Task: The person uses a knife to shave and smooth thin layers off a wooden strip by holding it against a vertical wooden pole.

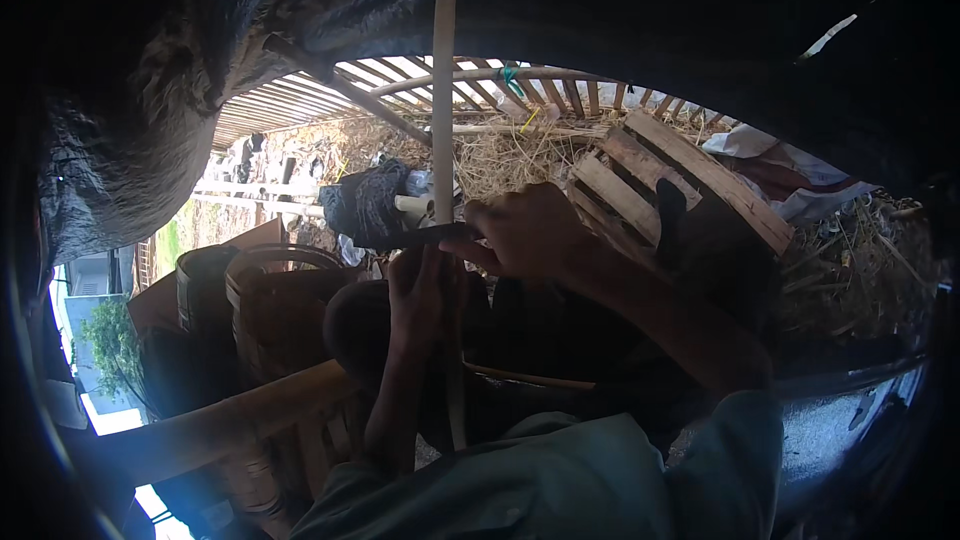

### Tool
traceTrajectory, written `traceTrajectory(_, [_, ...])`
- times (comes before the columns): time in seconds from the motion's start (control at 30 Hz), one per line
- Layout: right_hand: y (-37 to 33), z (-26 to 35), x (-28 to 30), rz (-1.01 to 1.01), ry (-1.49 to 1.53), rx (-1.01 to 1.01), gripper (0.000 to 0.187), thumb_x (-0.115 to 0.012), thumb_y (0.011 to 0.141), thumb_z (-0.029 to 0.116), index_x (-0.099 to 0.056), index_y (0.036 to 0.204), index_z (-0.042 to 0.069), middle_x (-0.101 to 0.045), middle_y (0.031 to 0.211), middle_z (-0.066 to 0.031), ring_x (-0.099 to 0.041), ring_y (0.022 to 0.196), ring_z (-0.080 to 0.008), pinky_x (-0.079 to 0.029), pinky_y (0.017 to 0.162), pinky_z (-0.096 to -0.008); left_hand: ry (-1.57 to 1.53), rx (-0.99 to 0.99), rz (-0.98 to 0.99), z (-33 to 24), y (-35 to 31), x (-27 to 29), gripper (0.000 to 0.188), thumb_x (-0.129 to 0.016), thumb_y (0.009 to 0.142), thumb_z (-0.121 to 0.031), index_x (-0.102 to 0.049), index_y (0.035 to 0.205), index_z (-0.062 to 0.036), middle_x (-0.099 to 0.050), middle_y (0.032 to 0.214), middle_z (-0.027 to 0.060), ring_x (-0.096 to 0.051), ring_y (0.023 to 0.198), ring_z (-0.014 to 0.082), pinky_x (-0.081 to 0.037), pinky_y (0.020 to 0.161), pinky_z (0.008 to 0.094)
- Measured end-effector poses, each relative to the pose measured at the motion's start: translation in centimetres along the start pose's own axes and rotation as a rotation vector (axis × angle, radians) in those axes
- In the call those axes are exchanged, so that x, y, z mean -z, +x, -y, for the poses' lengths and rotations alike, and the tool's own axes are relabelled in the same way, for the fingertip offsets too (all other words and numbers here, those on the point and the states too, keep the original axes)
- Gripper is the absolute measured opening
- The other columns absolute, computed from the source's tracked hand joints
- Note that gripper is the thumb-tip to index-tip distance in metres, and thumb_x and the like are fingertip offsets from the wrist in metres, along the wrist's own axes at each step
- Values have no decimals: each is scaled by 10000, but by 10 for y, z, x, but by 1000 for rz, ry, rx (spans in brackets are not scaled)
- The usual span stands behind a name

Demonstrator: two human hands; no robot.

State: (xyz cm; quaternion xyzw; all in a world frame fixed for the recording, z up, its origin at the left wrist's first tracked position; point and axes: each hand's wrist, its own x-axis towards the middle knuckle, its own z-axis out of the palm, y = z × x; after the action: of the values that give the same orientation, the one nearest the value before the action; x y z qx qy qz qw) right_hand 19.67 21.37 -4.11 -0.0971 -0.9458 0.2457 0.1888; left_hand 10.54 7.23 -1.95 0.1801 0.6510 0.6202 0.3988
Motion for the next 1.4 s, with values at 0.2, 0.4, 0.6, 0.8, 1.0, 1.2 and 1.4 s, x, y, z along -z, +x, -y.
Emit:
traceTrajectory(0.2, [-6,3,1,149,43,-67,434,-510,846,489,-617,815,69,-586,556,-71,-610,508,-235,-490,514,-364,-35,77,-78,-5,-1,-7,230,-433,952,-162,-524,788,-29,-509,597,12,-451,429,38,-339,369,180])
traceTrajectory(0.4, [-8,-2,-8,81,32,-61,362,-553,815,446,-615,766,92,-570,526,-75,-590,463,-241,-474,456,-363,218,-50,-93,2,1,-10,282,-444,954,-228,-539,798,-13,-489,535,-7,-462,442,30,-303,368,188])
traceTrajectory(0.6, [14,-22,-14,-169,-55,-19,328,-572,806,396,-600,700,87,-534,459,-72,-559,399,-241,-455,403,-349,332,-76,-130,3,1,-7,349,-462,944,-281,-560,786,15,-485,519,19,-454,428,52,-352,381,235])
traceTrajectory(0.8, [48,-52,6,-255,-131,-181,326,-530,850,348,-638,712,73,-538,456,-85,-575,429,-262,-479,440,-355,345,-61,-130,-5,-3,-17,350,-416,955,-269,-520,735,-18,-400,487,-9,-395,406,36,-321,376,238])
traceTrajectory(1.0, [56,-51,3,-270,-130,-143,327,-509,862,339,-644,731,72,-548,480,-93,-590,478,-282,-490,484,-376,330,-72,-144,6,5,-7,332,-471,939,-265,-593,851,31,-505,522,35,-486,442,62,-367,397,250])
traceTrajectory(1.2, [44,-49,6,-169,15,-52,306,-523,862,328,-615,727,69,-538,492,-98,-574,467,-290,-470,470,-382,244,-34,-101,10,8,-6,341,-474,934,-256,-586,820,45,-512,522,43,-508,468,74,-382,427,264])
traceTrajectory(1.4, [30,-33,-1,-52,-5,103,264,-606,801,336,-608,739,79,-558,508,-66,-572,447,-248,-474,456,-363,401,-127,-102,18,11,-2,295,-490,916,-217,-530,759,28,-547,543,149,-581,479,243,-412,460,339])
